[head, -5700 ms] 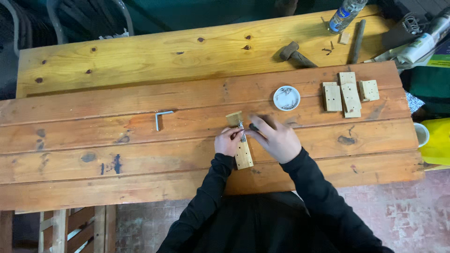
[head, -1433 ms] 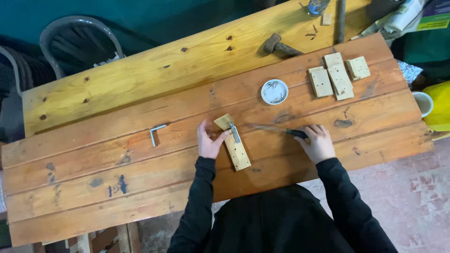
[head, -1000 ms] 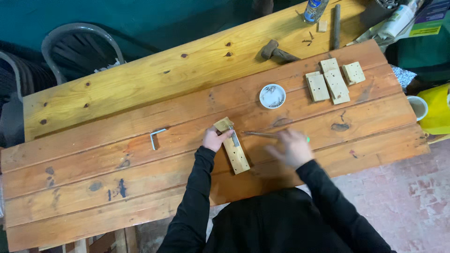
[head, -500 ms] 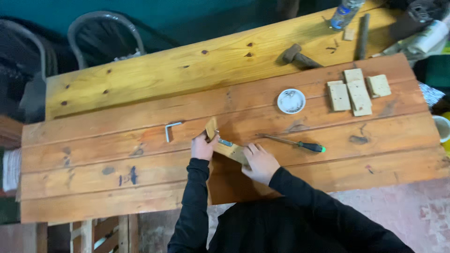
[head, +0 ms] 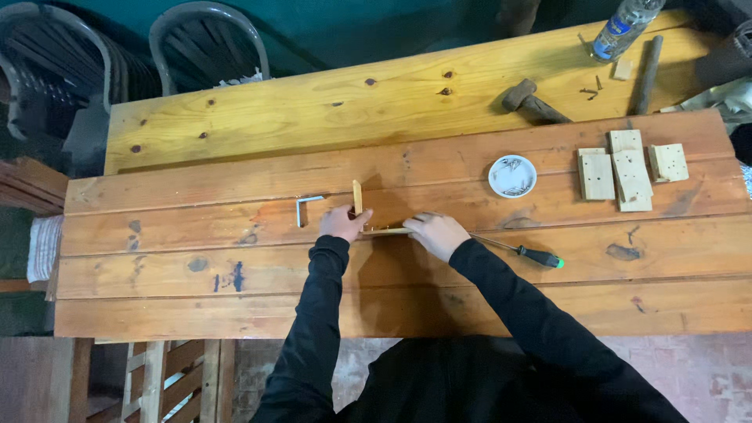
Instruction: The person assembles small wooden frames by attaching metal brackets to rectangular wooden pieces using a screwdriver. They place brackets, insert screws, and tighten them, then join the pieces into L-shaped and rectangular frames on a wooden workbench.
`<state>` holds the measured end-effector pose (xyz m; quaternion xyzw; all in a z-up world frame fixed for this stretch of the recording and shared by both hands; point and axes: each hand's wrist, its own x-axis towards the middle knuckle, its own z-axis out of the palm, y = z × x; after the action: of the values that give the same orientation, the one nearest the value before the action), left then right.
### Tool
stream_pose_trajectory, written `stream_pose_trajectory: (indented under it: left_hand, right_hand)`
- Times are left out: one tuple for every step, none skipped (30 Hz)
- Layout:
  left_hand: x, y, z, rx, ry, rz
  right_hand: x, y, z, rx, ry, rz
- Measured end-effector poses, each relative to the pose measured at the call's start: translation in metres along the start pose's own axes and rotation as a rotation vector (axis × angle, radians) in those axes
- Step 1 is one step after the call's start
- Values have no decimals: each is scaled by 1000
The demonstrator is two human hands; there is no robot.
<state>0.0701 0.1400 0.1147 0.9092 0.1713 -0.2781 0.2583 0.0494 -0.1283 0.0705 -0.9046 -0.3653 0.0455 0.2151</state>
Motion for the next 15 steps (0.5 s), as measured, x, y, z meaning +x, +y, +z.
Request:
stream_pose_trajectory:
  left_hand:
    - [-7, -1, -1, 1, -3, 0]
    - [-13, 0, -1, -26, 9, 18]
    - [-19, 1, -2, -54, 22, 37]
    - [-6, -13, 9, -55, 20, 37]
    - [6, -27, 20, -38, 52, 28]
    - [19, -41, 30, -20, 85, 18]
    - [16, -41, 33, -22, 85, 17]
    - [13, -40, 35, -51, 116, 10]
    - [10, -39, 38, -79, 146, 2]
    - [18, -46, 43, -81, 144, 4]
    - [25, -53, 48, -76, 163, 8]
    - [32, -59, 52, -72, 184, 13]
    - [28, -56, 50, -74, 184, 16]
    - [24, -53, 48, -62, 188, 12]
    - [21, -50, 45, -50, 193, 9]
  right_hand:
    - [0, -2, -3, 1, -2, 3]
    - [0, -2, -8, 47, -27, 25]
    - [1, -2, -12, 93, -53, 47]
    - [1, -3, -15, 92, -54, 48]
    - [1, -3, -17, 93, -60, 42]
    - [2, -4, -19, 94, -66, 34]
    - [2, -5, -21, 94, -68, 33]
    - [2, -7, -23, 98, -71, 28]
    - [2, -8, -26, 103, -74, 23]
    - [2, -9, -25, 102, -75, 25]
    - [2, -10, -23, 113, -69, 21]
    - [3, -11, -23, 122, -61, 16]
    - [2, -10, -20, 119, -61, 17]
    - [2, -9, -17, 123, -47, 25]
    - [1, -8, -14, 127, -33, 32]
